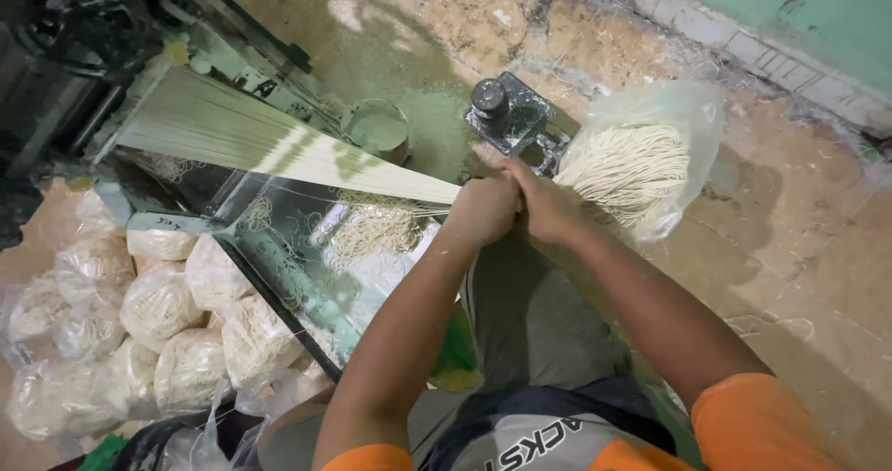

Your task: The person gathers noodles from the machine outlet by hand, forms them into bundles, and places each bundle into a plastic bag.

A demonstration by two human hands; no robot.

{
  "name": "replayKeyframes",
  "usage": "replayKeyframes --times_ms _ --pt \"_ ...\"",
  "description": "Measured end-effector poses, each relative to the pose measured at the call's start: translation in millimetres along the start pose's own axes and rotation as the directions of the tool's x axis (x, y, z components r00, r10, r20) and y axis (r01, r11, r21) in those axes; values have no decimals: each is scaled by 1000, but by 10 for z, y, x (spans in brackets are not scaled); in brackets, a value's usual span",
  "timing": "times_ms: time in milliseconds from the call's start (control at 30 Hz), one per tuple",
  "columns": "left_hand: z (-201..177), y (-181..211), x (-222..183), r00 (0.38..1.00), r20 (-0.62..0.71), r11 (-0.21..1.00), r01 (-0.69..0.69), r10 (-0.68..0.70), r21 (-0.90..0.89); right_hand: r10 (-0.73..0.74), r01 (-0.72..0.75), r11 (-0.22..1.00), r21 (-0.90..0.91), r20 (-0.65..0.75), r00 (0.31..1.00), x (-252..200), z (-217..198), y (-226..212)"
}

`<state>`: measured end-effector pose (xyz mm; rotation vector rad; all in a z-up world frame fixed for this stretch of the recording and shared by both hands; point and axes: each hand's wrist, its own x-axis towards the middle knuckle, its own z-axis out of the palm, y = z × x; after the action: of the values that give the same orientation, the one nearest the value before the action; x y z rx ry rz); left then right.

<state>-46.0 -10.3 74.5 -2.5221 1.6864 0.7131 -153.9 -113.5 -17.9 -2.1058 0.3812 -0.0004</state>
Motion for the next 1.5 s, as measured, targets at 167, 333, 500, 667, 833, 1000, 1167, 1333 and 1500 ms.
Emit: replayKeyframes --times_ms 167,333,500,667,833,1000,1167,1333,1500 --pt "-238 -144 -223 999 37 998 40 -38 -53 66 -46 962 -267 67 996 62 -110 4" --pt "193 -260 40 998 -41 991 -41 47 131 151 -135 980 -145 109 983 -71 -314 -875" --pt "310 -372 192 993 -116 964 20 11 266 274 -275 917 -289 -43 961 151 262 -454" --pt "442 -671 588 972 -168 949 201 -162 245 257 -257 952 -164 -17 966 148 -4 -697" --pt "508 -564 571 941 -175 937 317 -291 148 270 -271 954 -127 -22 962 -17 -108 -831" --pt "637 -830 549 916 -122 916 394 -383 78 266 -268 960 -75 -38 963 -159 0 -588" --pt "524 -2077 82 811 -122 797 585 -573 150 263 -245 965 94 -334 905 -463 -32 188" --pt "-211 -294 211 982 -9 973 186 -189 -140 18 -76 995 -66 -619 785 -283 -901 768" --pt "815 785 965 963 -173 973 -181 204 143 -194 11 954 -298 -592 782 -47 -1461 858"
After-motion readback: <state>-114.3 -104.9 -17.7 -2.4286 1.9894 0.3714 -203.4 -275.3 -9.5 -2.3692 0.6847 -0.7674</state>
